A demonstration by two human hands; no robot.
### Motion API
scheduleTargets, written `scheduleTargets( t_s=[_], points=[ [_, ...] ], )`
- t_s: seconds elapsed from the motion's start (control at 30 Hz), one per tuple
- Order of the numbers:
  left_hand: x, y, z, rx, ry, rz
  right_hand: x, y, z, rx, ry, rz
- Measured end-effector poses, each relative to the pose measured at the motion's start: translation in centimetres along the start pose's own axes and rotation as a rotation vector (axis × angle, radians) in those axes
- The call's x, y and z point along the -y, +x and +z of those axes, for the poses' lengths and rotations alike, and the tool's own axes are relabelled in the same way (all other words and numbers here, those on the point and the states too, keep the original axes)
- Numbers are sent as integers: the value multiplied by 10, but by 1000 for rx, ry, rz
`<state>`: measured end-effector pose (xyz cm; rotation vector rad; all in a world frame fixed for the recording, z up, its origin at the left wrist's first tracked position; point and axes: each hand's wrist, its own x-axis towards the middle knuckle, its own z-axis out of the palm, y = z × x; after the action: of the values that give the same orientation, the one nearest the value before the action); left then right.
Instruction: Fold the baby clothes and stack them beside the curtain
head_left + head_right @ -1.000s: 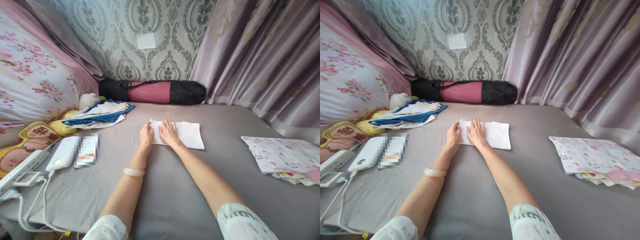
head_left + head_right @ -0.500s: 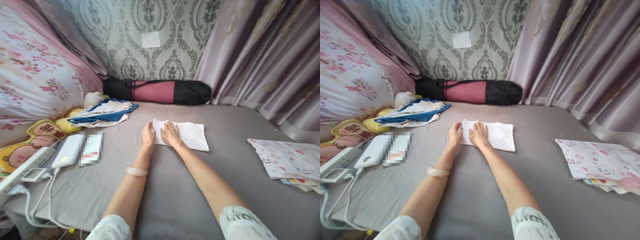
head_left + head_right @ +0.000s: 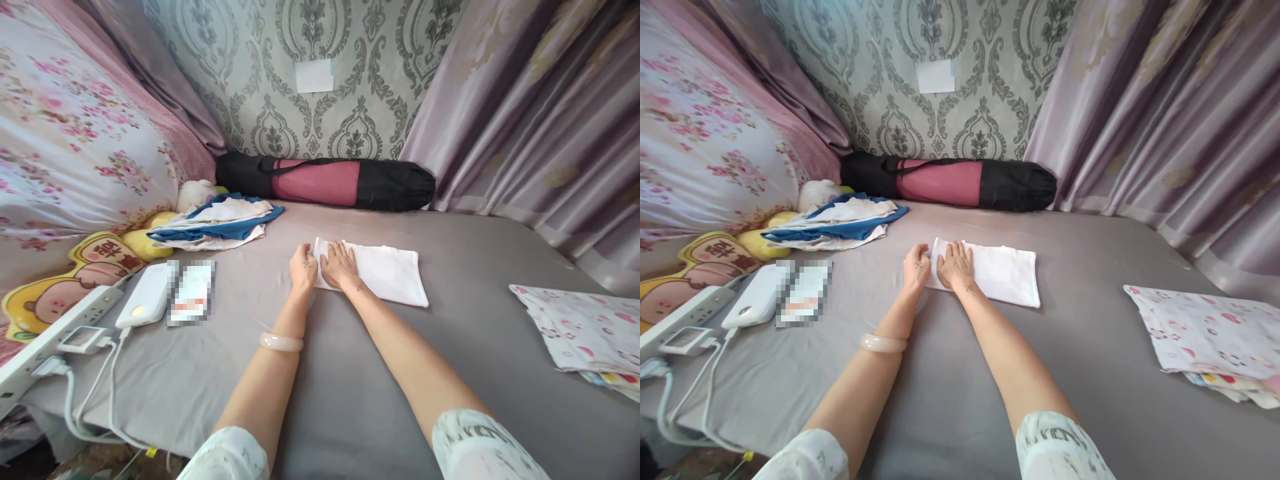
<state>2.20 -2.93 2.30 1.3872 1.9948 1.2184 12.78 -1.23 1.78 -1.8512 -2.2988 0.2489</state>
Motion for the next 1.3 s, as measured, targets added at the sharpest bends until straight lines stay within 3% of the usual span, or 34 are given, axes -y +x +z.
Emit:
scheduleTargets(
  t_s=[0.17, 0.33, 0.43, 0.73, 0.83, 0.93, 1.03, 1.2, 1.3],
  points=[
    [-1, 1, -2, -49, -68, -4, 13, 4, -9, 14, -26, 11],
    [-2, 3, -8, -159, -121, -17, 33, 6, -9, 47, -70, -182],
    [0, 5, -10, -199, -138, -46, 38, 5, -7, 100, -82, -206],
    [6, 9, -10, -194, -154, -50, 35, 8, -7, 72, 46, -194],
    [8, 9, -7, -183, -107, 33, 21, 6, -12, -8, 81, -154],
    [6, 5, 0, -84, 46, 276, -2, -3, -16, -91, 25, -97],
    [2, -2, 7, 86, 271, 498, -23, -14, -17, -73, -34, -91],
    [0, -9, 14, 313, 523, 466, -33, -21, -12, 17, -47, -82],
    [2, -10, 14, 348, 576, 446, -32, -20, -10, 20, -44, -72]
  ],
)
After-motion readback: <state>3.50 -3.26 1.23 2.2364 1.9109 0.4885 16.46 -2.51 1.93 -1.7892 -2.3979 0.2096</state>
